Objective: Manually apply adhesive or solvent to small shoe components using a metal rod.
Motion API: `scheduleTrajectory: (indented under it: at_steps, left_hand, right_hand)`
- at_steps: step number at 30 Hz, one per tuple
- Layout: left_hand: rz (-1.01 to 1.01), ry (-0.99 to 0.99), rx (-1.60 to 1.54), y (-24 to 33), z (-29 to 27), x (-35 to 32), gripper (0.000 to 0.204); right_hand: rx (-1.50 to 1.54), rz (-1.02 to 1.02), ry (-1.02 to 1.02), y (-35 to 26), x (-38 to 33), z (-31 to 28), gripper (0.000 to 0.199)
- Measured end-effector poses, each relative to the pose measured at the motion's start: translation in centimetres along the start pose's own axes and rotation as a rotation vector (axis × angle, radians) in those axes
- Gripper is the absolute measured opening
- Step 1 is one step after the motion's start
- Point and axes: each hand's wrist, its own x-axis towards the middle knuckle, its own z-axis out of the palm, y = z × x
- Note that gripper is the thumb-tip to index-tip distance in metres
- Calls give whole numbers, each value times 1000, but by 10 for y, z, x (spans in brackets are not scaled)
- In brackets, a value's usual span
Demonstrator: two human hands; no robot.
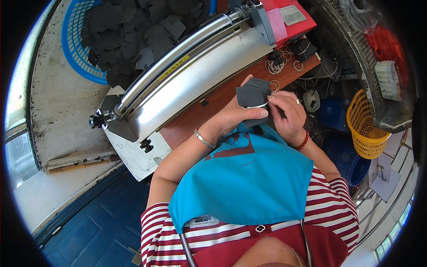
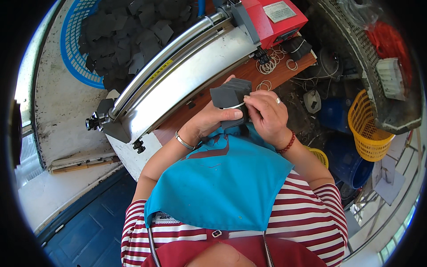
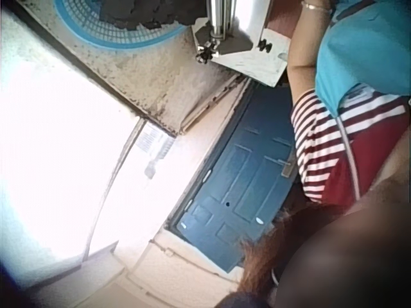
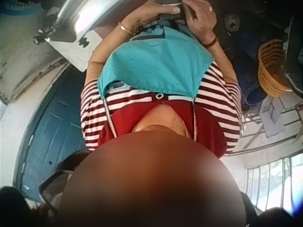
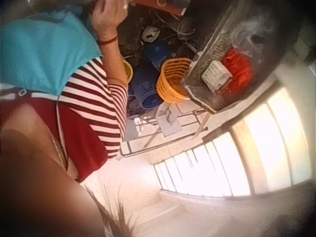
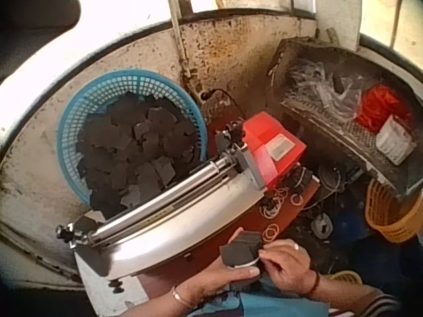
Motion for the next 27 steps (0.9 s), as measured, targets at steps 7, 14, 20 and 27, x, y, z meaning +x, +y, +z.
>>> scheduleTrajectory:
  at_steps: [7,14,20,27]
  left_hand:
    - [15,2,171,-2,-14,-2,118]
    - [-41,-79,324,-15,-18,-19,115]
    - [38,-111,856,-11,0,-26,116]
    - [-168,-160,-22,-30,-39,-31,111]
  right_hand:
    - [850,642,-210,-5,-1,-13,20]
    - [818,477,-758,-12,46,-34,33]
    - [903,748,-465,16,46,15,36]
    - [983,1120,-187,72,-29,58,22]
